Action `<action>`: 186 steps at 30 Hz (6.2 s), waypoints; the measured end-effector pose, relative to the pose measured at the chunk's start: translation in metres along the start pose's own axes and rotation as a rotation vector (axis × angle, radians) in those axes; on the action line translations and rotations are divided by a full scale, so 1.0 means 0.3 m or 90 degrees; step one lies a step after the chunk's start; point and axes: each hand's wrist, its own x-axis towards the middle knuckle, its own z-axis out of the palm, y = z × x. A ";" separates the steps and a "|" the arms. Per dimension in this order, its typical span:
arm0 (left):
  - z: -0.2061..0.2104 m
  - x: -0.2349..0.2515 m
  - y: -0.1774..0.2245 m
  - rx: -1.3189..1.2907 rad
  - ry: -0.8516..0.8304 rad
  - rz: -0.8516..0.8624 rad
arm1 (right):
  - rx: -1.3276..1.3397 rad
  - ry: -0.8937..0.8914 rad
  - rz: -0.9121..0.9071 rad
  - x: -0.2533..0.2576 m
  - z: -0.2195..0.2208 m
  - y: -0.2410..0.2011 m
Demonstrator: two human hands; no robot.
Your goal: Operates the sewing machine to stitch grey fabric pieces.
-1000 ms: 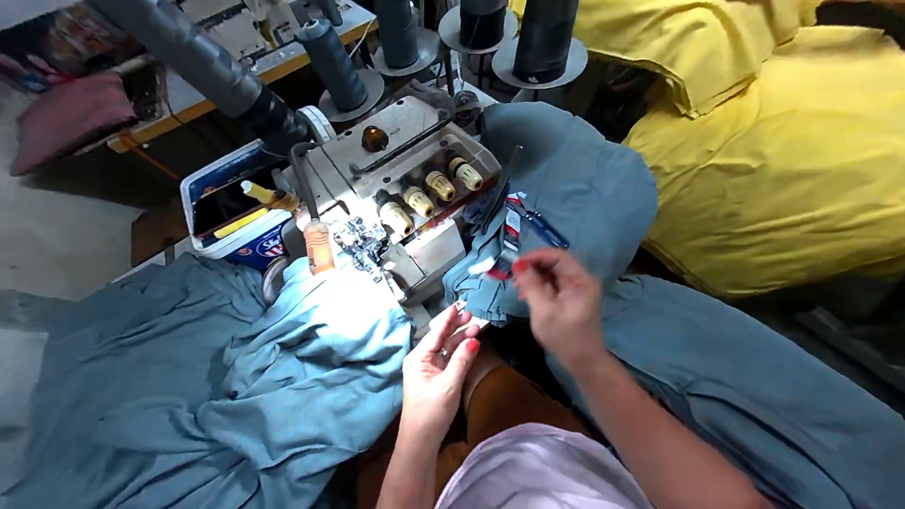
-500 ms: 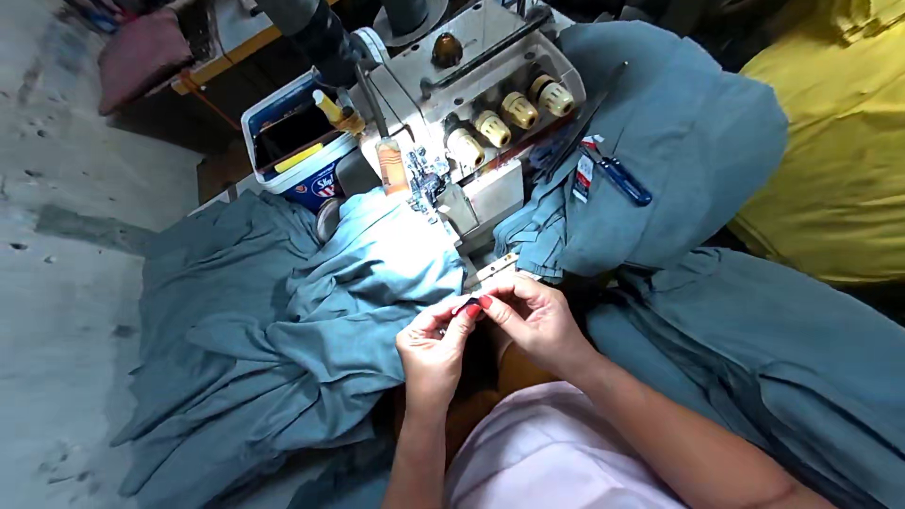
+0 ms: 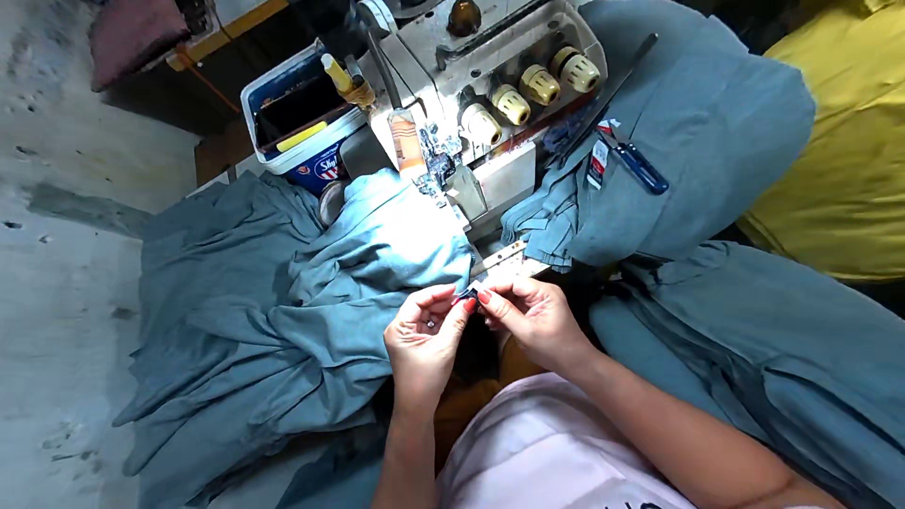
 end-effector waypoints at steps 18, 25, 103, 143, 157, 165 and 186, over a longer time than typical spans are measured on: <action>-0.138 0.270 -0.007 0.332 -0.107 0.065 | -0.270 0.040 -0.167 0.163 0.003 0.121; -0.116 0.334 0.024 0.307 -0.162 0.048 | -0.368 0.012 -0.205 0.151 -0.011 0.073; -0.041 0.259 -0.057 0.708 -0.211 0.392 | -0.351 0.017 -0.147 0.151 0.002 0.053; -0.125 0.351 -0.041 0.719 -0.260 0.252 | -0.394 0.102 -0.184 0.173 -0.115 0.058; -0.194 0.431 0.101 0.704 -0.163 0.158 | -0.852 0.163 0.068 0.342 -0.500 0.037; -0.222 0.682 -0.161 0.686 -0.280 0.100 | -0.809 0.223 0.032 0.323 -0.587 -0.014; -0.341 0.313 0.184 0.503 -0.171 0.035 | -0.841 -0.102 -0.526 0.319 0.016 -0.007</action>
